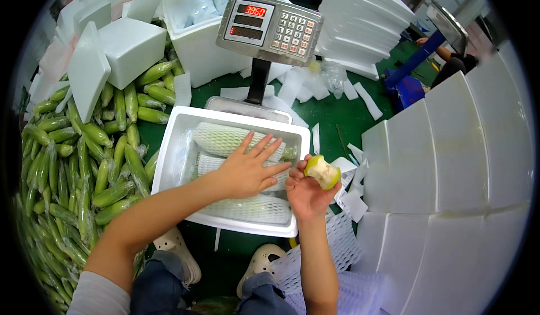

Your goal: The person places protective mesh sleeves onto individual ears of corn and arranges them into a white foam box. They then add a cold pack, close the box, secure it with tape, and apply a label.

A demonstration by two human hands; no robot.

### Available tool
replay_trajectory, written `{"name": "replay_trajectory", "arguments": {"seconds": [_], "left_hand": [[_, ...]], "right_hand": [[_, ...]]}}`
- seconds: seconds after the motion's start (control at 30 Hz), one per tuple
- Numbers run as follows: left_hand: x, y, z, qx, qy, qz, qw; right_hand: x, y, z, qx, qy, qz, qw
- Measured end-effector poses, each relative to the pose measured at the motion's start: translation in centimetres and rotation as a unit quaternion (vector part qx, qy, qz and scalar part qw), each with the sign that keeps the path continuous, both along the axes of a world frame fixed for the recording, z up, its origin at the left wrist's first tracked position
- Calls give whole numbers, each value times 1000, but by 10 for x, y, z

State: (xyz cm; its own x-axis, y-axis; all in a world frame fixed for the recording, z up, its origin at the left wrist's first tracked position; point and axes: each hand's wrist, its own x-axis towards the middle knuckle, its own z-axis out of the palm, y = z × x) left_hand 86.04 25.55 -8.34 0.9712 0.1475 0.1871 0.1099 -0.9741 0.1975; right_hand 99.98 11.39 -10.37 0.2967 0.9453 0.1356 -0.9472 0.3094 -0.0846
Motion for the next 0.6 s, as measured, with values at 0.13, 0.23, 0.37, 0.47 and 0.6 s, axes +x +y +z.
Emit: {"name": "replay_trajectory", "arguments": {"seconds": [0.13, 0.23, 0.37, 0.47, 0.6], "left_hand": [[-1, 2, -2, 7, 7, -9, 1000], [-18, -12, 15, -33, -69, 15, 997], [-111, -54, 57, -94, -86, 9, 992], [-154, -79, 54, -169, -61, 11, 984], [-164, -68, 36, -240, -91, 56, 965]], "right_hand": [[-20, 7, 27, -173, -36, -79, 981], [-46, 1, 60, -214, -194, -123, 949], [-77, -16, 93, -259, -391, -156, 869], [-97, -36, 112, -212, -501, -185, 818], [-163, -68, 184, -224, -445, -248, 831]]}}
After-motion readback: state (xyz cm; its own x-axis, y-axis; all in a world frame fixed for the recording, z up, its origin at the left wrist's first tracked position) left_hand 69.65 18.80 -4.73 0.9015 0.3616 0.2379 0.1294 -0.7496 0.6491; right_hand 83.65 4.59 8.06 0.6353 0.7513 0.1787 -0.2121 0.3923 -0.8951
